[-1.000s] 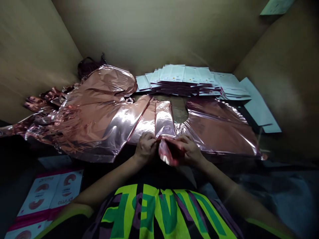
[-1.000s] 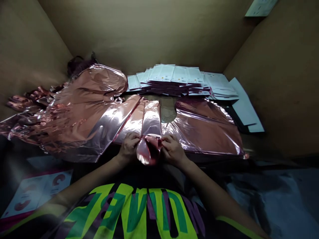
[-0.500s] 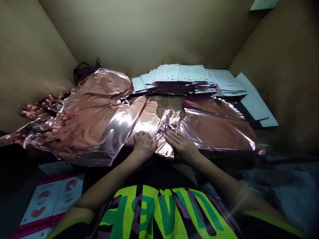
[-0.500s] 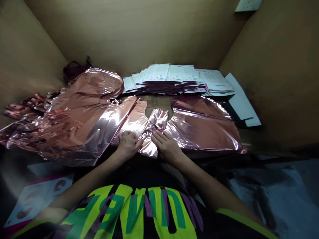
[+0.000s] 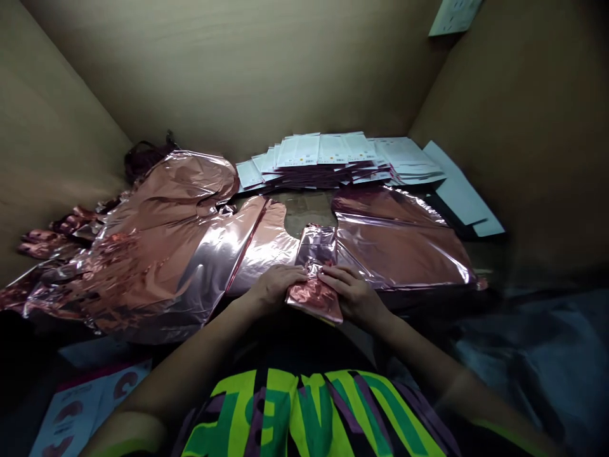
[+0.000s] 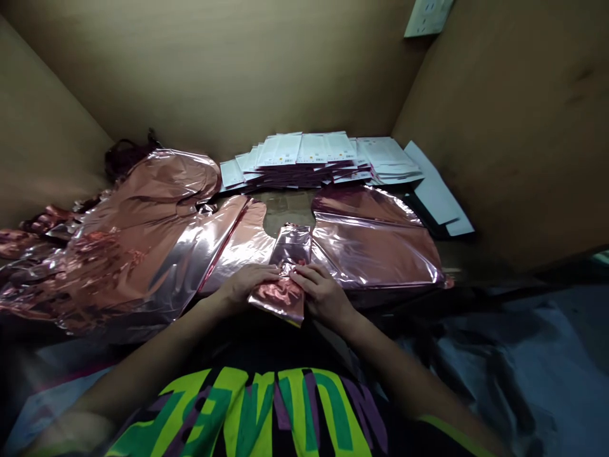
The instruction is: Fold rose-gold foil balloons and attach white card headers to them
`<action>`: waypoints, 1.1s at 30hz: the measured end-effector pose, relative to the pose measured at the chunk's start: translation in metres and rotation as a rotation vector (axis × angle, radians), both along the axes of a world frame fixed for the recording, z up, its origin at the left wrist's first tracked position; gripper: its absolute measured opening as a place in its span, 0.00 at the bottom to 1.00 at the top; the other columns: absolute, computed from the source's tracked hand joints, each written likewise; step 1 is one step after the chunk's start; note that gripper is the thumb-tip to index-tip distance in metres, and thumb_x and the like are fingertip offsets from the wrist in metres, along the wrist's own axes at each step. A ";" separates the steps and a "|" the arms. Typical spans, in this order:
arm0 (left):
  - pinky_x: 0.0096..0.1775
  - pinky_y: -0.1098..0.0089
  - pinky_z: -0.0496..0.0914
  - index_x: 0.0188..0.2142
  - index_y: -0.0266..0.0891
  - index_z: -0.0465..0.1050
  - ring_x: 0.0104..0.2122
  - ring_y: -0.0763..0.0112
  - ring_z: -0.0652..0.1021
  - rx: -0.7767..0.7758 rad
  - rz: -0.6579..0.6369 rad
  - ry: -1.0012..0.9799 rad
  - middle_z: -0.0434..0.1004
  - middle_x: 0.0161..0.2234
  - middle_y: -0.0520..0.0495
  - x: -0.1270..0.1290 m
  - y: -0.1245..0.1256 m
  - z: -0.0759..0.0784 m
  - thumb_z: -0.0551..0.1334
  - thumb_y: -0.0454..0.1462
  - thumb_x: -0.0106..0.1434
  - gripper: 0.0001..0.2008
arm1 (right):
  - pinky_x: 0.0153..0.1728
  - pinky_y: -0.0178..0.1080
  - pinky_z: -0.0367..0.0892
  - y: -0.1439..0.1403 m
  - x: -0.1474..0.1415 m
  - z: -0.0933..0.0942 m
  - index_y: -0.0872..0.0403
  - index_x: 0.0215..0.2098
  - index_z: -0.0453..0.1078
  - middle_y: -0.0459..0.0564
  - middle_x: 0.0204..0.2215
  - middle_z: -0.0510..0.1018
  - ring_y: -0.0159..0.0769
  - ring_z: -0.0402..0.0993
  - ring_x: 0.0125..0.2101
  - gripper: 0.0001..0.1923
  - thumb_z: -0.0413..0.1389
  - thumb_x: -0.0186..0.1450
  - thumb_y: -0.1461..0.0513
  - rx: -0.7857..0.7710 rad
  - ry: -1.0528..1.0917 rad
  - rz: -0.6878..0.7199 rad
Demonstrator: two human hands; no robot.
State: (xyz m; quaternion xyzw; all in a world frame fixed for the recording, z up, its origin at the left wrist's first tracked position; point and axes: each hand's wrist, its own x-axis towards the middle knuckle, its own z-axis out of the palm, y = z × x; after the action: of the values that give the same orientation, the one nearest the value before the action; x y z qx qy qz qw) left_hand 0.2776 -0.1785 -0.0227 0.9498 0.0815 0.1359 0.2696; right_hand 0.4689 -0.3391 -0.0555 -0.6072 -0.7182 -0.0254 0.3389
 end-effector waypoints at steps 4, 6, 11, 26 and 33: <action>0.40 0.68 0.74 0.44 0.40 0.74 0.38 0.66 0.81 -0.135 0.423 0.039 0.82 0.37 0.46 0.028 -0.003 0.009 0.54 0.40 0.69 0.12 | 0.39 0.44 0.71 0.017 0.005 0.017 0.52 0.46 0.74 0.55 0.36 0.81 0.43 0.76 0.37 0.15 0.47 0.70 0.58 -0.211 0.257 -0.299; 0.35 0.69 0.73 0.42 0.39 0.73 0.32 0.66 0.81 -0.167 0.610 0.090 0.81 0.30 0.46 0.042 -0.002 0.011 0.51 0.43 0.71 0.15 | 0.37 0.41 0.69 0.029 0.006 0.028 0.52 0.47 0.72 0.53 0.36 0.80 0.43 0.76 0.36 0.15 0.48 0.69 0.56 -0.313 0.328 -0.436; 0.38 0.65 0.72 0.58 0.33 0.62 0.37 0.58 0.81 -0.081 0.738 0.188 0.81 0.36 0.39 0.059 0.000 0.011 0.55 0.42 0.69 0.21 | 0.42 0.44 0.68 0.051 0.000 0.043 0.56 0.56 0.67 0.60 0.43 0.79 0.47 0.76 0.40 0.20 0.50 0.68 0.58 -0.486 0.228 -0.528; 0.42 0.58 0.71 0.65 0.24 0.52 0.45 0.48 0.80 0.156 0.489 0.617 0.79 0.44 0.27 0.089 -0.007 0.026 0.47 0.36 0.71 0.26 | 0.66 0.61 0.38 0.069 -0.018 0.030 0.68 0.66 0.56 0.67 0.67 0.53 0.58 0.42 0.69 0.32 0.46 0.65 0.63 -0.408 -0.220 -0.456; 0.42 0.64 0.70 0.50 0.36 0.67 0.44 0.54 0.80 0.049 0.673 0.517 0.79 0.44 0.34 0.047 -0.005 0.038 0.46 0.49 0.71 0.22 | 0.67 0.51 0.42 0.080 0.004 0.044 0.65 0.70 0.47 0.59 0.70 0.48 0.49 0.43 0.69 0.32 0.37 0.72 0.58 -0.617 -0.147 -0.218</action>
State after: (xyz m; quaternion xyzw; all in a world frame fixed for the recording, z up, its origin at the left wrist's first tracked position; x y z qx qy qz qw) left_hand 0.3249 -0.1833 0.0152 0.8791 0.4490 -0.0244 0.1583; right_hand 0.4731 -0.2589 -0.0115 -0.7511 -0.6452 0.1136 0.0817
